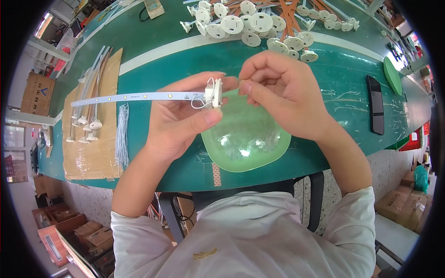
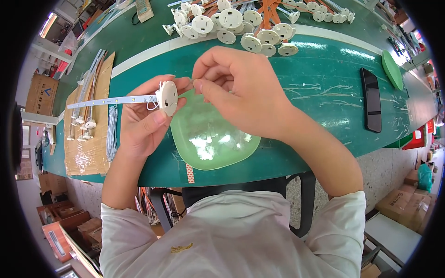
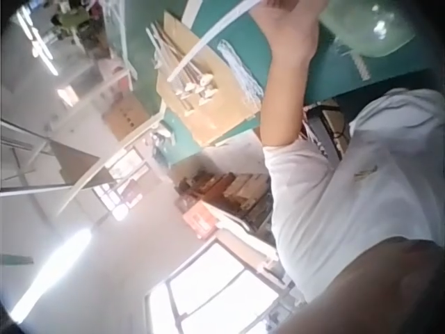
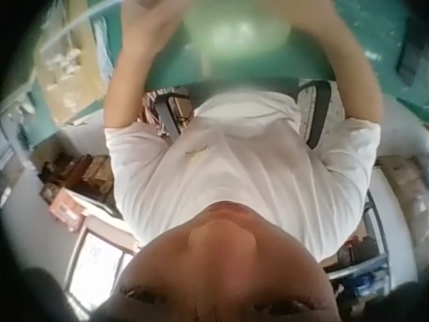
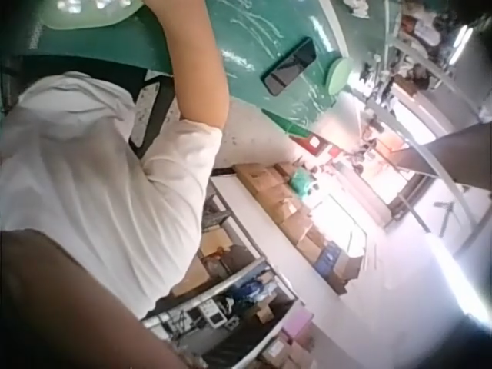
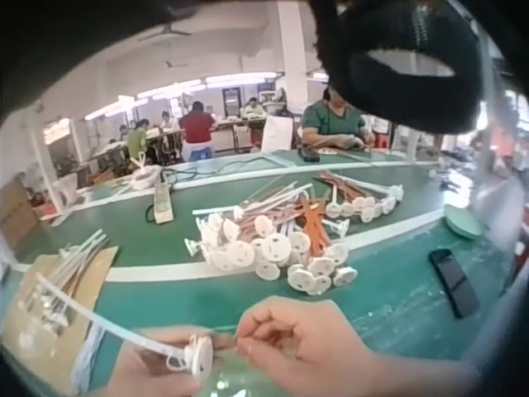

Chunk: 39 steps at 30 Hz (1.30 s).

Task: Manual assembly of LED strips onto plastic circular bases on a factory production line.

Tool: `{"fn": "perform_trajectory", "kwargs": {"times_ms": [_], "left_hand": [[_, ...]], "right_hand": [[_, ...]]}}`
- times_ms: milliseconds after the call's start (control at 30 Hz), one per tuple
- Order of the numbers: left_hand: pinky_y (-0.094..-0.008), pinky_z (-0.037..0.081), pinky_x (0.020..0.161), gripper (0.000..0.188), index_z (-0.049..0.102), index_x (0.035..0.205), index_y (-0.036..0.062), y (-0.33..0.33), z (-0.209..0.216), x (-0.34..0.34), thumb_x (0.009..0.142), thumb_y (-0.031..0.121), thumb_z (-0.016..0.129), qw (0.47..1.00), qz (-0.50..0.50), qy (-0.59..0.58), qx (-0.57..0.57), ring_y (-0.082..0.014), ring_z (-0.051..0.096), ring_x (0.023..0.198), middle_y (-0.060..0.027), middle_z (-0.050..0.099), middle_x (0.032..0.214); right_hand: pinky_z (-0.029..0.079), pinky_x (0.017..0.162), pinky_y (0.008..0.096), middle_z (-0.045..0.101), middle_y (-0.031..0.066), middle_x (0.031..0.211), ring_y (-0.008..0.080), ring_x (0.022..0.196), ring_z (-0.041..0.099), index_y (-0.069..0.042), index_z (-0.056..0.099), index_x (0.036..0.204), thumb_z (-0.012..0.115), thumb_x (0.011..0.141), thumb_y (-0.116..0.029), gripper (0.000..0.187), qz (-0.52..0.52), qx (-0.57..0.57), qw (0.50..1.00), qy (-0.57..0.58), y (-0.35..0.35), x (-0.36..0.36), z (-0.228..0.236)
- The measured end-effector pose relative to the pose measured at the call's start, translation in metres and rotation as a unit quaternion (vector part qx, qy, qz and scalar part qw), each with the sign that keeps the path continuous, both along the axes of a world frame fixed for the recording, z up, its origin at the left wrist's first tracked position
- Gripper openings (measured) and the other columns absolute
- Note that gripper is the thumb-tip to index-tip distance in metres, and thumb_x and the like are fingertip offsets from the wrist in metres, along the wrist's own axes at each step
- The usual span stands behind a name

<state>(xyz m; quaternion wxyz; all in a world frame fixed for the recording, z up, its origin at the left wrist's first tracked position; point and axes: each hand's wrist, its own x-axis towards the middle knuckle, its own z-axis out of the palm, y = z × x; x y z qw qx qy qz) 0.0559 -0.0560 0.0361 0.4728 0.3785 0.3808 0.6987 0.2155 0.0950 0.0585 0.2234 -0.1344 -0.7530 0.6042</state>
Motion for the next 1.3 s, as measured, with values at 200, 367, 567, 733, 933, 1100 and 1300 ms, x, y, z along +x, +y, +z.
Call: {"fn": "perform_trajectory", "kwargs": {"times_ms": [200,367,567,733,933,1100,1300], "left_hand": [[-0.0367,0.051,0.096,0.05,0.058,0.128,-0.0022,0.001,0.003,0.0,0.081,-0.002,0.074,0.999,-0.009,0.039,0.003,-0.0263,0.064,0.112,-0.0205,0.066,0.119],[-0.0369,0.053,0.093,0.049,0.058,0.128,-0.0024,0.0,0.006,0.001,0.081,-0.001,0.074,0.997,-0.014,0.073,-0.014,-0.0262,0.066,0.108,-0.0208,0.066,0.118],[-0.0355,0.054,0.093,0.058,0.055,0.13,-0.0039,0.0,0.009,-0.001,0.078,0.01,0.077,0.992,0.048,0.106,-0.053,-0.0304,0.066,0.108,-0.0232,0.062,0.124],[-0.0349,0.052,0.092,0.05,0.056,0.13,-0.0027,-0.001,0.008,0.0,0.083,0.0,0.073,0.998,0.01,0.063,-0.02,-0.0248,0.064,0.11,-0.0179,0.063,0.124],[-0.0372,0.05,0.097,0.051,0.055,0.131,-0.0026,0.001,0.005,0.003,0.083,0.001,0.073,0.999,0.021,-0.035,-0.018,-0.0263,0.064,0.111,-0.0179,0.061,0.127],[-0.04,0.048,0.1,0.05,0.055,0.13,-0.0029,0.0,-0.001,0.001,0.084,0.002,0.073,0.999,0.013,-0.047,-0.008,-0.0271,0.062,0.114,-0.0187,0.062,0.125],[-0.0407,0.047,0.102,0.049,0.056,0.13,-0.0031,0.0,-0.008,0.004,0.085,0.004,0.072,0.998,0.023,-0.058,0.0,-0.0275,0.062,0.113,-0.021,0.063,0.124]], "right_hand": [[0.052,0.061,0.021,0.068,0.0058,0.087,0.0091,0.076,0.065,0.002,0.061,0.1,0.063,0.092,-0.003,0.01,-0.032,0.08,0.996,0.023,0.003,0.001,-0.003],[0.052,0.061,0.0218,0.068,0.0042,0.088,0.0091,0.078,0.066,0.002,0.062,0.097,0.065,0.091,-0.006,0.01,-0.044,0.139,0.989,0.012,0.01,0.0,-0.004],[0.053,0.062,0.024,0.07,0.0055,0.093,0.0103,0.081,0.065,0.0,0.063,0.097,0.066,0.091,-0.008,0.01,-0.013,0.034,0.999,0.027,0.009,-0.002,0.001],[0.056,0.066,0.0254,0.069,0.008,0.093,0.0139,0.08,0.067,0.001,0.065,0.102,0.064,0.091,-0.001,0.012,0.022,-0.107,0.994,0.031,0.002,-0.003,-0.002],[0.056,0.065,0.0277,0.071,0.0103,0.091,0.0159,0.08,0.07,0.001,0.067,0.106,0.067,0.087,0.002,0.019,-0.05,0.214,0.969,0.114,-0.008,-0.005,-0.012],[0.053,0.058,0.0274,0.07,0.0098,0.082,0.0218,0.07,0.069,-0.001,0.071,0.094,0.072,0.078,0.002,0.016,-0.079,0.401,0.893,0.187,-0.003,-0.001,-0.013],[0.051,0.053,0.0277,0.07,0.009,0.08,0.0218,0.063,0.065,-0.003,0.071,0.089,0.075,0.071,0.004,0.02,-0.085,0.422,0.866,0.256,-0.013,-0.003,-0.015]]}}
